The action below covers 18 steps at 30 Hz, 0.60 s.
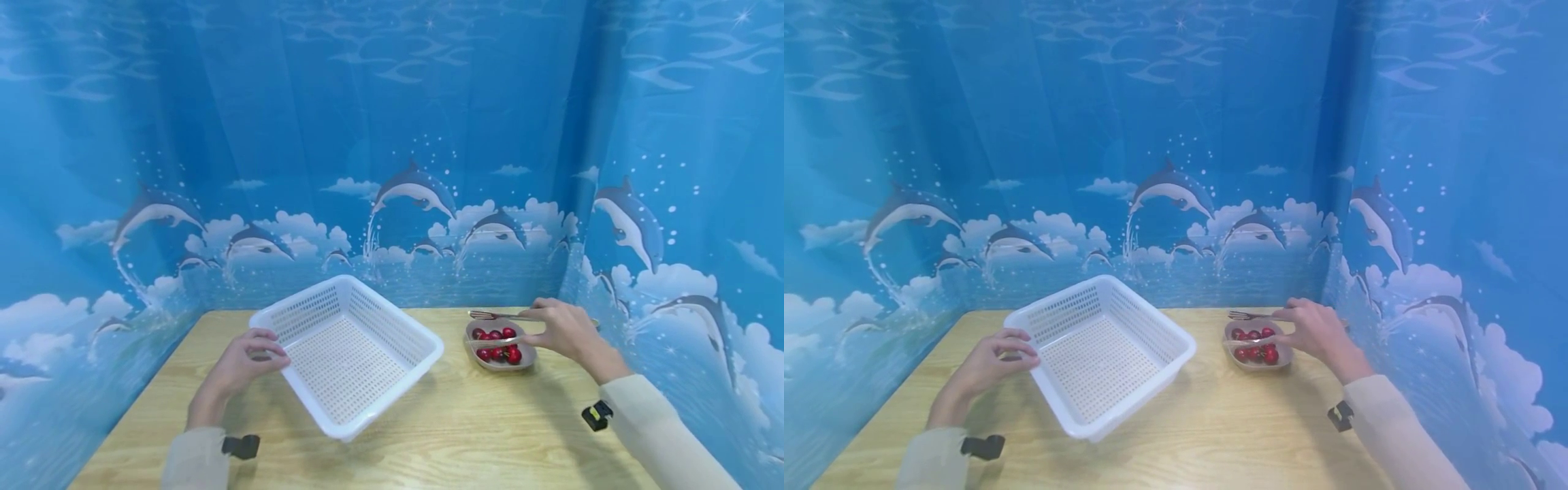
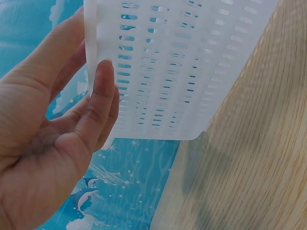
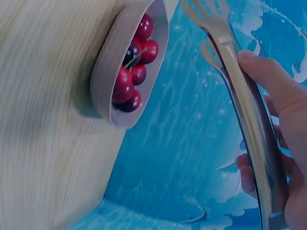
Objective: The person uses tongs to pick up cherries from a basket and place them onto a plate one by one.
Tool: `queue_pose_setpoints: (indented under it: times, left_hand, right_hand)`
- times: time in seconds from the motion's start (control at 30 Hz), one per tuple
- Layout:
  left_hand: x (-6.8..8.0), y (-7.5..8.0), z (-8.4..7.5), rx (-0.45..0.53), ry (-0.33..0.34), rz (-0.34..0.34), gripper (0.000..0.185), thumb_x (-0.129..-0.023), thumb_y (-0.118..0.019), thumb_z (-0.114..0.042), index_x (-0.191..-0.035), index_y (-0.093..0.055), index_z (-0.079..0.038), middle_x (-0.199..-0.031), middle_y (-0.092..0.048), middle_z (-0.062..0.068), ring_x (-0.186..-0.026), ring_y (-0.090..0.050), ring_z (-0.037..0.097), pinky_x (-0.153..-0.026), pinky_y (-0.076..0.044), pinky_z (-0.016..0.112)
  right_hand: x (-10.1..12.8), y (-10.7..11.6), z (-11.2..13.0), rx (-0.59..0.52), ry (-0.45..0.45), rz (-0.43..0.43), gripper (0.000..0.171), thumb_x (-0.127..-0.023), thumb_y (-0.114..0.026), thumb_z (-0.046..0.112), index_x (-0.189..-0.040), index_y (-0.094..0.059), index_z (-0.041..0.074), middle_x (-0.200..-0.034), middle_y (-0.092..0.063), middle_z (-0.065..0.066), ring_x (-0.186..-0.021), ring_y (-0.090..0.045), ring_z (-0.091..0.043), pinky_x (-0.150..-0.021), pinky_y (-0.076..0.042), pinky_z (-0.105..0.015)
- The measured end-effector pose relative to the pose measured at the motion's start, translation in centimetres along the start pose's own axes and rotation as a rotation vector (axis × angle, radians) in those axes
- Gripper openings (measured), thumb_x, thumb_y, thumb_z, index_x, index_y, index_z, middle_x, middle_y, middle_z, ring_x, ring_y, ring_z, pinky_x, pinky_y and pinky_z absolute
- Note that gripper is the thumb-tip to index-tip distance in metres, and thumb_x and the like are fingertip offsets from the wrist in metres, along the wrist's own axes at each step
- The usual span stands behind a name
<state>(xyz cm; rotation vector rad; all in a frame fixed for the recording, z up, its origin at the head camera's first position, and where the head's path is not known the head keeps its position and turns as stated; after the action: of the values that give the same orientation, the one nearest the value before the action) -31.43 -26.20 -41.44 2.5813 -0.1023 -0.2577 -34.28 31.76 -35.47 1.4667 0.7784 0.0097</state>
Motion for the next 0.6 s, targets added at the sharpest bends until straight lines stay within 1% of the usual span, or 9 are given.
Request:
queue_pose_setpoints:
  times: [0.1,0.2,0.27,0.33,0.4,0.5,0.6]
  left_hand:
    - [0.0,0.0,0.0,0.002,0.009,0.001,0.023,-0.087,-0.083,-0.016,-0.1,-0.077,0.002,-0.136,-0.052,0.024,-0.125,-0.055,0.036,-0.09,-0.063,0.032]
    - [0.1,0.0,0.1,-0.001,0.019,0.002,0.024,-0.087,-0.083,-0.017,-0.101,-0.077,0.002,-0.137,-0.052,0.024,-0.125,-0.055,0.036,-0.09,-0.063,0.032]
    - [0.1,0.0,0.1,0.001,0.02,0.003,0.024,-0.087,-0.083,-0.016,-0.101,-0.077,0.002,-0.137,-0.052,0.024,-0.124,-0.056,0.037,-0.09,-0.064,0.033]
    - [0.0,0.0,0.1,-0.003,0.013,0.001,0.024,-0.087,-0.083,-0.015,-0.101,-0.077,0.003,-0.137,-0.052,0.025,-0.124,-0.056,0.038,-0.089,-0.064,0.033]
    - [0.0,0.0,0.1,-0.003,0.008,-0.002,0.023,-0.087,-0.083,-0.015,-0.1,-0.077,0.003,-0.136,-0.052,0.025,-0.124,-0.056,0.038,-0.089,-0.064,0.032]
    - [0.0,0.0,0.1,-0.004,-0.002,-0.003,0.023,-0.087,-0.083,-0.014,-0.1,-0.077,0.003,-0.136,-0.052,0.025,-0.124,-0.056,0.038,-0.088,-0.064,0.031]
    - [0.0,0.0,0.1,0.0,-0.009,-0.003,0.023,-0.086,-0.083,-0.014,-0.1,-0.077,0.003,-0.136,-0.052,0.025,-0.124,-0.055,0.037,-0.089,-0.063,0.029]
  right_hand:
    - [0.1,-0.2,0.8,-0.019,0.027,0.015,0.041,-0.076,-0.089,0.045,-0.107,-0.081,0.019,-0.096,-0.074,-0.002,-0.069,-0.062,-0.013,-0.043,-0.033,-0.02]
    - [0.4,-0.5,1.7,-0.03,0.077,0.009,0.039,-0.075,-0.089,0.045,-0.105,-0.082,0.02,-0.093,-0.073,0.001,-0.071,-0.064,-0.014,-0.046,-0.039,-0.021]
    - [0.6,-0.9,2.4,-0.044,0.124,-0.01,0.039,-0.074,-0.09,0.045,-0.103,-0.083,0.02,-0.091,-0.074,0.002,-0.072,-0.065,-0.014,-0.049,-0.044,-0.022]
    - [0.8,-1.3,3.2,-0.043,0.175,-0.044,0.041,-0.071,-0.091,0.048,-0.101,-0.083,0.021,-0.093,-0.076,-0.001,-0.075,-0.069,-0.017,-0.052,-0.049,-0.023]
    - [0.9,-1.9,3.9,-0.063,0.214,-0.066,0.042,-0.07,-0.091,0.05,-0.1,-0.083,0.021,-0.095,-0.078,-0.003,-0.075,-0.071,-0.017,-0.052,-0.05,-0.023]
    - [1.2,-2.9,4.7,-0.079,0.211,-0.07,0.041,-0.072,-0.091,0.049,-0.1,-0.084,0.02,-0.095,-0.079,-0.003,-0.07,-0.069,-0.013,-0.051,-0.048,-0.019]
    - [1.5,-4.0,5.2,-0.089,0.157,-0.046,0.04,-0.072,-0.092,0.046,-0.1,-0.083,0.018,-0.088,-0.074,0.001,-0.065,-0.061,-0.006,-0.05,-0.043,-0.016]
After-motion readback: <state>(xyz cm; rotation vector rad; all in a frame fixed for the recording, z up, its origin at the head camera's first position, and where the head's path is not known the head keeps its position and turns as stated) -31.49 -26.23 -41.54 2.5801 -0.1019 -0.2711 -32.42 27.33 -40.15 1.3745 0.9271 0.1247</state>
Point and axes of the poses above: each hand's wrist, its own x-axis away from the middle knuckle, its own y-axis out of the back of the hand, z = x × y, the point moved 4 cm from there along -x, towards the middle knuckle
